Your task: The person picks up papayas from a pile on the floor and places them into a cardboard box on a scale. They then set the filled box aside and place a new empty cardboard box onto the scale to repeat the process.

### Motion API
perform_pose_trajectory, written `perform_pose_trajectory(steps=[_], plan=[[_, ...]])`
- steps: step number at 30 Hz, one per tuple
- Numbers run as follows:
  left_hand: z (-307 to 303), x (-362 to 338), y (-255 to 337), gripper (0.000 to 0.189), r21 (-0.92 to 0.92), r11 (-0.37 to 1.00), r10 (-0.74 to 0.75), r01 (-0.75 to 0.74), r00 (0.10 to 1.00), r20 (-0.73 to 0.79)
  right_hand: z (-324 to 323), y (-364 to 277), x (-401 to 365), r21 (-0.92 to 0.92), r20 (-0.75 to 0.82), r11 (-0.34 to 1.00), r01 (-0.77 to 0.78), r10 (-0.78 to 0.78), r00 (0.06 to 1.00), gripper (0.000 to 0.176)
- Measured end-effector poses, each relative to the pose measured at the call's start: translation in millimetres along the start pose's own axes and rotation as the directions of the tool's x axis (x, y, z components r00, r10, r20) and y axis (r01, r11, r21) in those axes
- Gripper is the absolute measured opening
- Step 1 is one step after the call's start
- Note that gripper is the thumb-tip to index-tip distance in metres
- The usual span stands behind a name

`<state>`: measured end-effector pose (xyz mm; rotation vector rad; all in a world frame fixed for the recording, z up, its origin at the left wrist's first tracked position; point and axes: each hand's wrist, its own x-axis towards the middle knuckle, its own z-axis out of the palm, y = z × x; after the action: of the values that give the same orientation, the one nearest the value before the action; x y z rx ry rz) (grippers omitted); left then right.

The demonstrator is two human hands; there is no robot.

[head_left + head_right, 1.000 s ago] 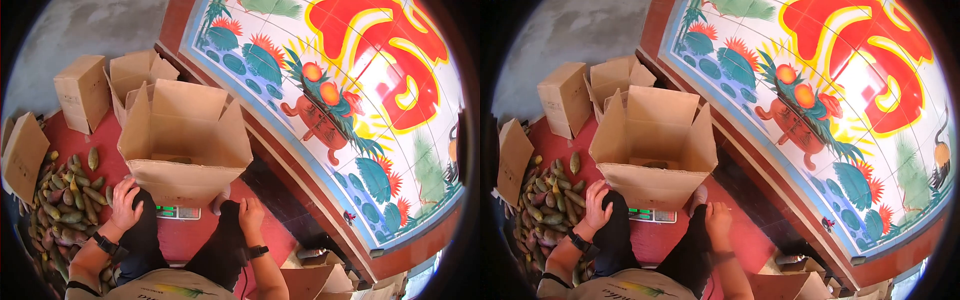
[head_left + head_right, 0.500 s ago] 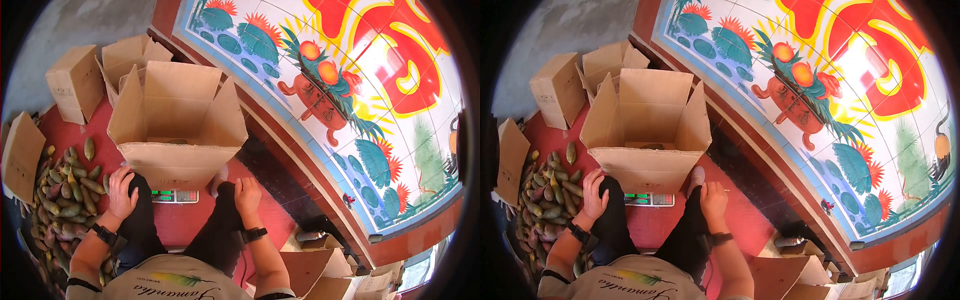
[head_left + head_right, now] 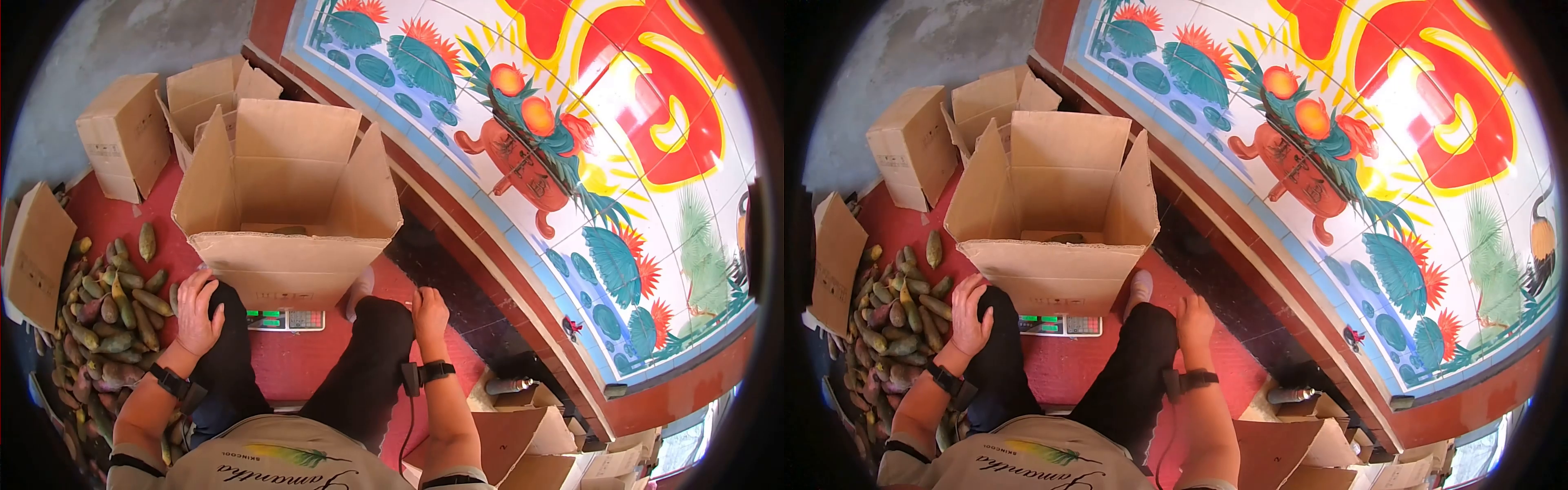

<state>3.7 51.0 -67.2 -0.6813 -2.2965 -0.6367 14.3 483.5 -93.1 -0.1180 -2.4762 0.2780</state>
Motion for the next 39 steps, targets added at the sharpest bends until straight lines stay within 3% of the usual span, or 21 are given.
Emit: perform_pose_trajectory(steps=[10,16,18,22,24,34,35,39], plan=[[3.7,1.5,2.0,0.047,-0.004,1.000,-0.019,0.019,1.000,0.018,-27.6,-25.3,-38.9,0.010,0.033,0.998,-0.056,0.056,0.998,0.015],[2.7,1.6,3.1,0.048,-0.012,0.999,-0.034,0.034,0.999,0.014,-43.8,-43.9,-46.2,-0.052,0.072,0.998,-0.022,0.026,0.997,0.023],[2.9,1.9,2.6,0.047,-0.016,0.999,-0.034,0.034,0.999,0.021,-48.1,-50.5,-39.2,-0.028,0.035,0.998,0.059,-0.058,0.998,0.024],[5.0,3.6,2.1,0.046,0.002,1.000,-0.028,0.028,0.999,0.019,-42.7,-44.8,-22.3,-0.084,0.079,0.994,0.071,-0.064,0.995,0.024],[4.2,2.6,2.3,0.045,0.019,0.999,-0.045,0.044,0.998,0.038,-32.1,-36.8,-20.9,-0.083,-0.036,0.990,0.113,-0.116,0.993,0.026],[9.6,-0.6,-1.8,0.044,-0.002,0.998,-0.066,0.066,0.997,0.050,-24.0,-31.5,5.7,-0.112,0.054,0.984,0.136,-0.131,0.990,0.031],[9.7,-0.8,-2.0,0.044,-0.011,0.998,-0.057,0.058,0.997,0.051,-18.6,-29.3,9.9,-0.089,-0.010,0.982,0.164,-0.165,0.986,0.022],[9.7,-3.8,-3.3,0.043,-0.008,0.998,-0.065,0.065,0.997,0.044,-1.7,-11.1,13.3,-0.099,-0.013,0.985,0.143,-0.145,0.989,0.021]])
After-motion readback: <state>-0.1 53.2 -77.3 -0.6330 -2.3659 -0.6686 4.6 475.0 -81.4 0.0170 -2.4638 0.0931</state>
